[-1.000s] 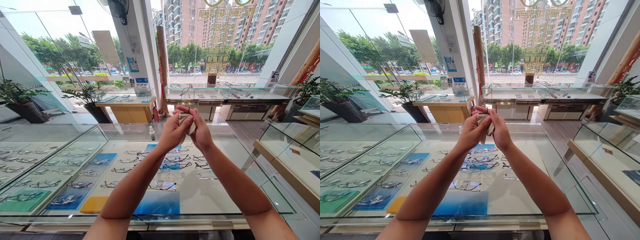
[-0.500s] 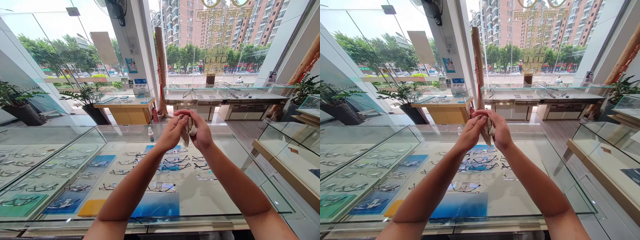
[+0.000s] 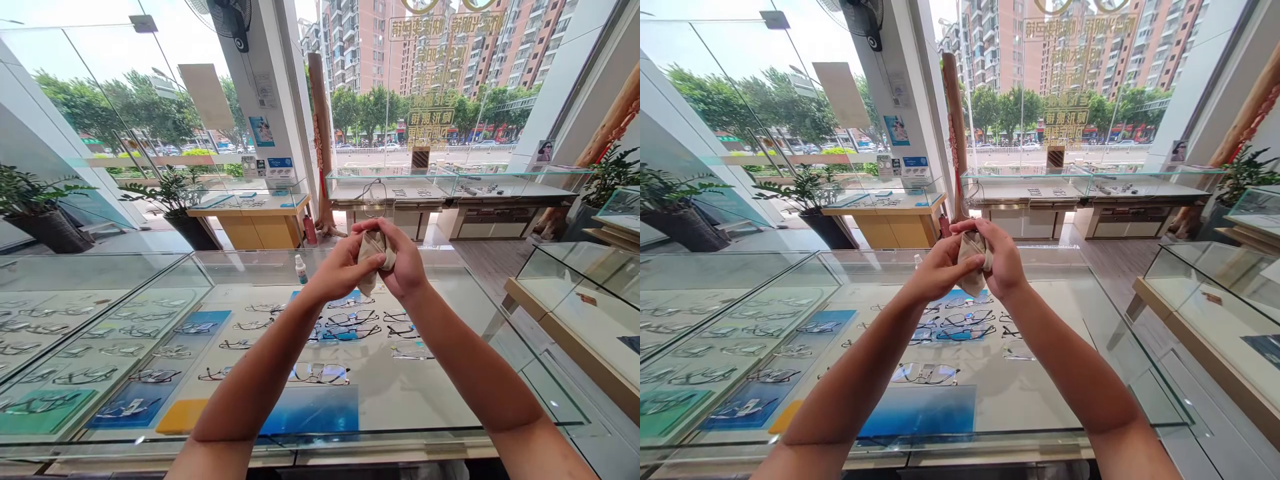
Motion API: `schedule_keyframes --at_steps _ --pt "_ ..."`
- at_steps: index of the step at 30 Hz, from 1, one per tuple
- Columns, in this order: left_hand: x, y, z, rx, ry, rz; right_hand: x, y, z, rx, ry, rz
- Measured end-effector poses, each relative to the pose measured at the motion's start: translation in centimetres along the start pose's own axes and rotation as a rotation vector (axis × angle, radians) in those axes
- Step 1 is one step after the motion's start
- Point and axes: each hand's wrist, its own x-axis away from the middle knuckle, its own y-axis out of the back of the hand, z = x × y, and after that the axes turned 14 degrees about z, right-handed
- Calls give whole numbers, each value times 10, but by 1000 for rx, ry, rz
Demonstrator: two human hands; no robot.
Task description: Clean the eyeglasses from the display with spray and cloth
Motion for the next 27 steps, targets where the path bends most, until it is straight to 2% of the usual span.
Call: schedule_keyframes --at_steps 4,8,15,18,21,27 --pt "-3 -7 0 -37 -17 -68 0 -2 -2 -9 23 7" --pt "-7 -16 0 -140 -75 -232 2 -6 -2 50 62 17" --pt "-10 -24 8 -18 -136 -346 4 -10 -2 159 36 54" --pt "-10 -24 6 12 -183 -405 6 -14 -7 107 89 94" --pt "-10 -22 2 32 -218 -484 7 -18 -12 106 83 137" --pt "-11 -18 -5 185 -171 -465 8 -12 -10 213 31 191"
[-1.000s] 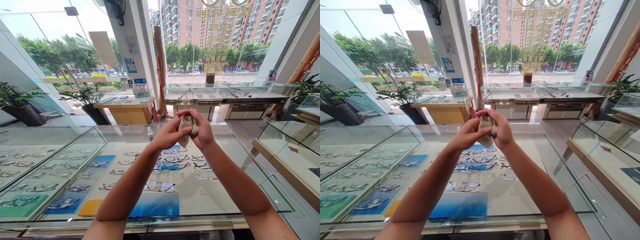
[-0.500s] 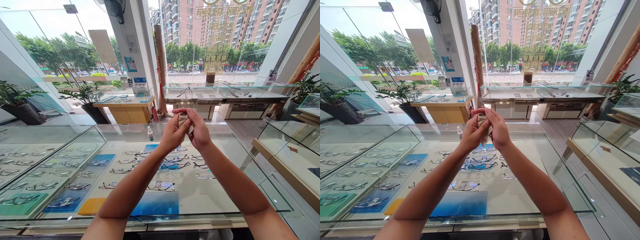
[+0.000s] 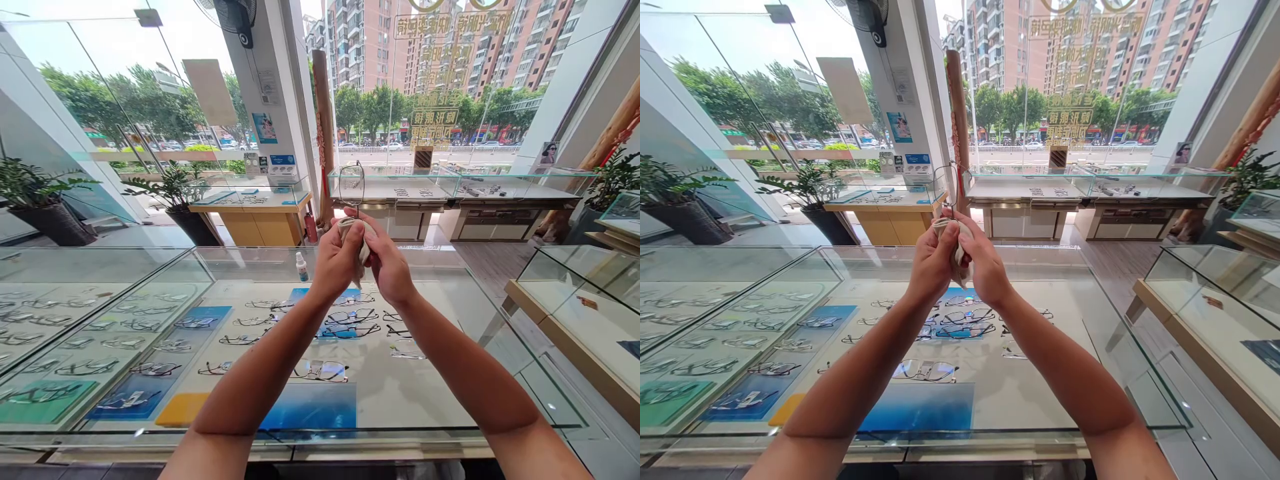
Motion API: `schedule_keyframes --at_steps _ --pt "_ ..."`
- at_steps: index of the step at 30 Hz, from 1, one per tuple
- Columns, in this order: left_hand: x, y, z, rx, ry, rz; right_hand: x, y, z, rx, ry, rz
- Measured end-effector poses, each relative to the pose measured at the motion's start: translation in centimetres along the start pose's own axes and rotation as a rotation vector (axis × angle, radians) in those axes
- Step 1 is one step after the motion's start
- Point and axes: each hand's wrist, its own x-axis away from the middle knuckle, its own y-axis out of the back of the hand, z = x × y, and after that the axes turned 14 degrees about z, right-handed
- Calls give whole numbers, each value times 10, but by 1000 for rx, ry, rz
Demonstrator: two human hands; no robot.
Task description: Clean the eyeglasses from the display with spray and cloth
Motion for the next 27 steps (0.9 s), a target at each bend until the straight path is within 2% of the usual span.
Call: schedule_keyframes --at_steps 7,13,18,21,27 --pt "2 -1 -3 -58 16 78 0 12 10 127 111 -133" --pt "2 8 -1 -60 119 217 -1 18 15 21 -28 -192" --pt "-5 24 4 -84 92 159 -4 32 21 49 74 -244" --pt "-10 36 4 -53 80 100 -4 39 24 79 97 -219" --pt "-17 54 4 100 147 -51 -3 42 28 156 -27 -76"
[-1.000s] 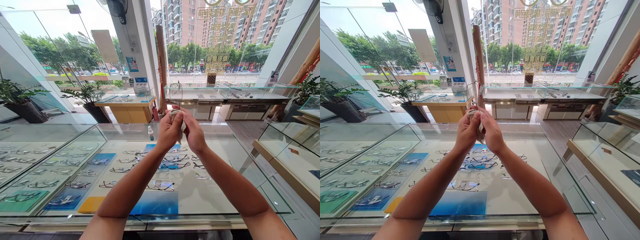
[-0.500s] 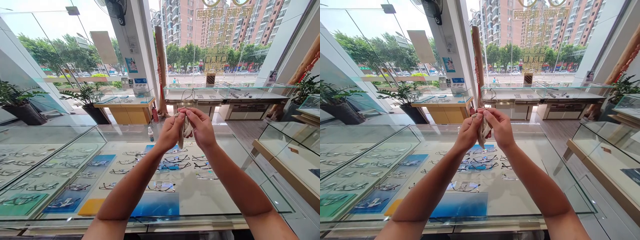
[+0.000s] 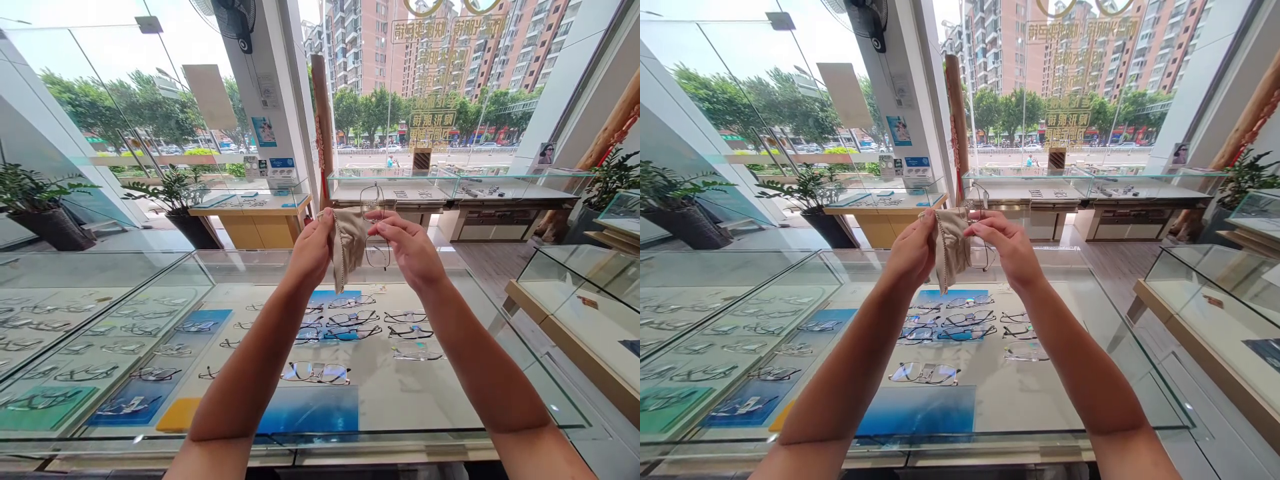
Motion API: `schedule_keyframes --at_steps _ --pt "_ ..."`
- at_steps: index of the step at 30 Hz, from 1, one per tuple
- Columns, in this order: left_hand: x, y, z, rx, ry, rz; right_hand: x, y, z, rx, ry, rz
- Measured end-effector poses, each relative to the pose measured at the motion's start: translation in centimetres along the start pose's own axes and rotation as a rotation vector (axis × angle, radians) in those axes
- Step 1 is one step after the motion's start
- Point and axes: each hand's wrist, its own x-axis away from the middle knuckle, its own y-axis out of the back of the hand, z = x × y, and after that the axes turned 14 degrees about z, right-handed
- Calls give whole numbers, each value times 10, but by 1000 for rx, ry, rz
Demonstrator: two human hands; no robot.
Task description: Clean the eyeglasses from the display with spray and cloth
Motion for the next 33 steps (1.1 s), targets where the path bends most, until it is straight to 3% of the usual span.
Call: schedule_keyframes --at_steps 6,15,20,33 --pt "3 -3 -6 48 44 69 -2 -2 -11 4 -132 114" --pt "7 -5 -9 -37 34 159 -3 -4 -15 -24 -192 153" --pt "7 -3 -15 -57 64 238 -3 0 -12 -10 -154 176" --pt "10 -1 -25 -63 121 292 -3 2 -9 -23 -187 218"
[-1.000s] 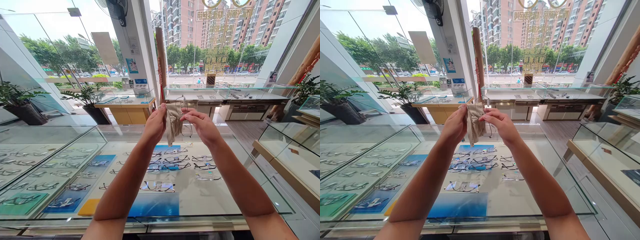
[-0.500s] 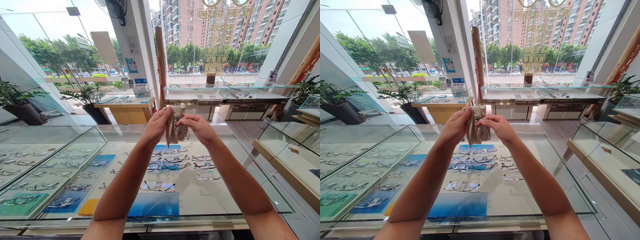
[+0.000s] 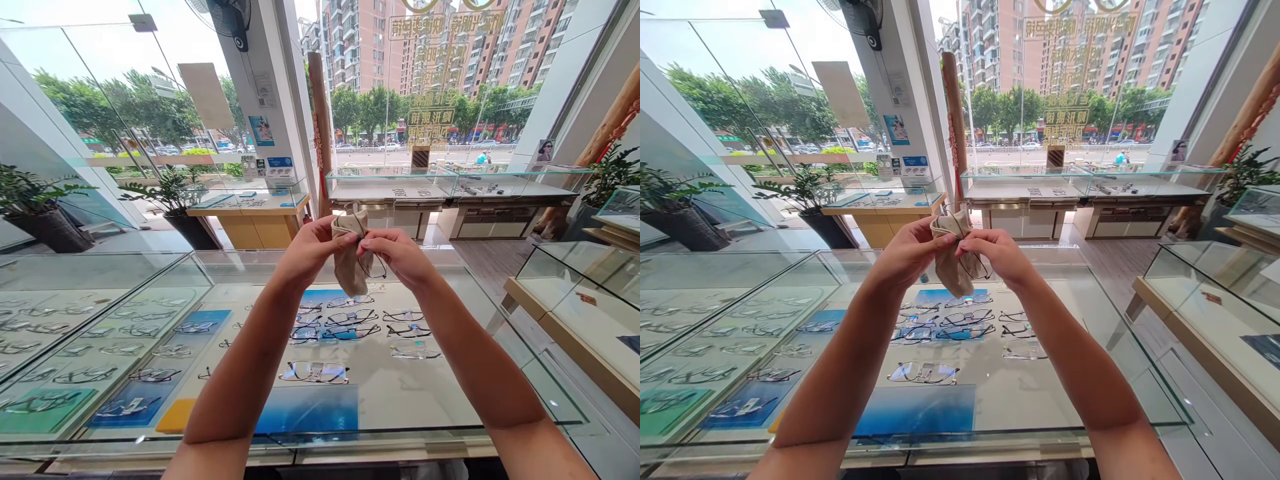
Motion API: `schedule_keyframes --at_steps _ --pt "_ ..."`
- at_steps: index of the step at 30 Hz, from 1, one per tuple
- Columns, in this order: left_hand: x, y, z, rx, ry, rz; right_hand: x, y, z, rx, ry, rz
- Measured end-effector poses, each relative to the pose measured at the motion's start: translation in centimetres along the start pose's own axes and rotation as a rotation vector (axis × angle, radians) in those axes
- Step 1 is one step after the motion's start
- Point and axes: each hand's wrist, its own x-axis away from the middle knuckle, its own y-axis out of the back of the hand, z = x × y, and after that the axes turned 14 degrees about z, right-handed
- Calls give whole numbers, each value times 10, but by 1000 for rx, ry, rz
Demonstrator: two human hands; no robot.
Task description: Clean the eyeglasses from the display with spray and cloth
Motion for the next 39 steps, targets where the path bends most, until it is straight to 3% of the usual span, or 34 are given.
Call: schedule_keyframes --at_steps 12,17,25,32,39 --pt "-6 -14 12 -174 -168 -191 1 -3 6 0 -25 93" --pt "-6 -16 10 -148 -169 -102 1 1 6 -17 1 72" --pt "-10 -13 11 -24 -148 -150 1 6 4 -2 9 26" --pt "-11 -18 12 184 -86 -103 -1 2 2 -31 27 -10" --pt "-11 -19 11 184 -80 -55 -1 3 2 -71 25 -62"
